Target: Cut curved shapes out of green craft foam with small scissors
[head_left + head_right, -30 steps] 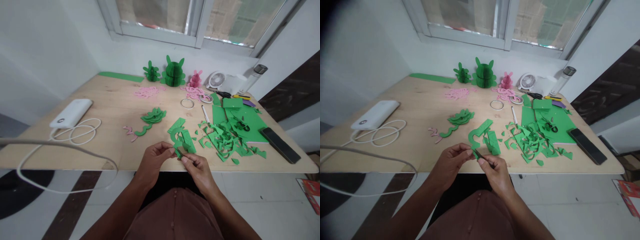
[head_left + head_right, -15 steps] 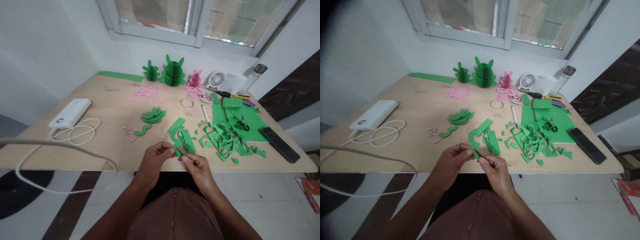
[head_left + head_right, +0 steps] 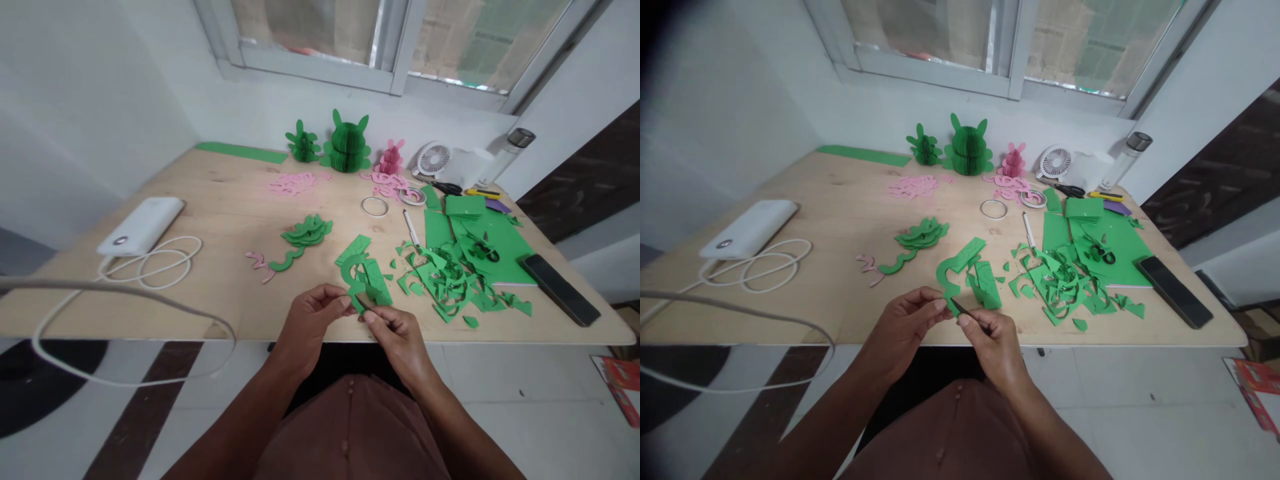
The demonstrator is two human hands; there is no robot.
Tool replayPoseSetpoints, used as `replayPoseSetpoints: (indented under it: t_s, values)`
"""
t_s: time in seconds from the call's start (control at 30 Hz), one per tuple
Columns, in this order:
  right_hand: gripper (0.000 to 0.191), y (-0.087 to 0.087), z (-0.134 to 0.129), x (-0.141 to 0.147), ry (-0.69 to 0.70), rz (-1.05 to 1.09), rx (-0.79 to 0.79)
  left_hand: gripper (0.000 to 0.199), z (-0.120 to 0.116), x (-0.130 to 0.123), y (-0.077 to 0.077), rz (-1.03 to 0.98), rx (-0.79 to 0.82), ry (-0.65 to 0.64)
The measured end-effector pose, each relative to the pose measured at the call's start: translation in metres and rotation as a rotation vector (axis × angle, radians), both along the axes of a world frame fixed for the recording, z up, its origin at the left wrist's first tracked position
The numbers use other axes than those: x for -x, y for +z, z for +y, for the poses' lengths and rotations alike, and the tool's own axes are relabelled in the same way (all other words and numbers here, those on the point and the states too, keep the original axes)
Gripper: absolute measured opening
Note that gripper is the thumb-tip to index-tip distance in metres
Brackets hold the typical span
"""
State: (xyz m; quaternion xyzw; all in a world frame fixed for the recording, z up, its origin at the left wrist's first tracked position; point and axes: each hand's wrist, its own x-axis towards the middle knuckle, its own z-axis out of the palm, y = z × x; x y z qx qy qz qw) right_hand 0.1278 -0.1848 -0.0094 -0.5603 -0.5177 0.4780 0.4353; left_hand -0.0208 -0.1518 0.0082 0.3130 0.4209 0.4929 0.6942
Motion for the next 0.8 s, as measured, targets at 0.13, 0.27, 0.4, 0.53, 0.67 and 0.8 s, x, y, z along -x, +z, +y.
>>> replayPoseSetpoints:
  t_s: [0.13,0.27,0.4,0.53,0.67,0.8]
  values:
    - [0.033,0.002,-0.001,0.0,0.013,0.021,0.013,0.011,0.0,0.0,0.0,-0.011,0.013,0.005]
    - [0.033,0.004,-0.002,-0.005,-0.027,0.078,0.037,0.013,0.001,0.0,0.0,-0.044,0.049,0.025]
    - [0.035,0.005,-0.002,-0.009,-0.149,0.166,0.074,0.015,0.001,0.0,-0.001,-0.065,0.072,0.032]
    - [0.032,0.011,0.003,-0.004,-0.177,0.237,0.075,0.014,0.0,-0.002,0.0,-0.044,0.061,0.013]
    - [0.026,0.017,0.012,0.008,-0.206,0.244,0.058,0.013,-0.001,-0.004,-0.002,-0.012,0.024,-0.025]
    - [0.022,0.016,0.019,0.014,-0.228,0.221,0.031,0.011,-0.001,-0.004,-0.006,0.022,-0.012,-0.048]
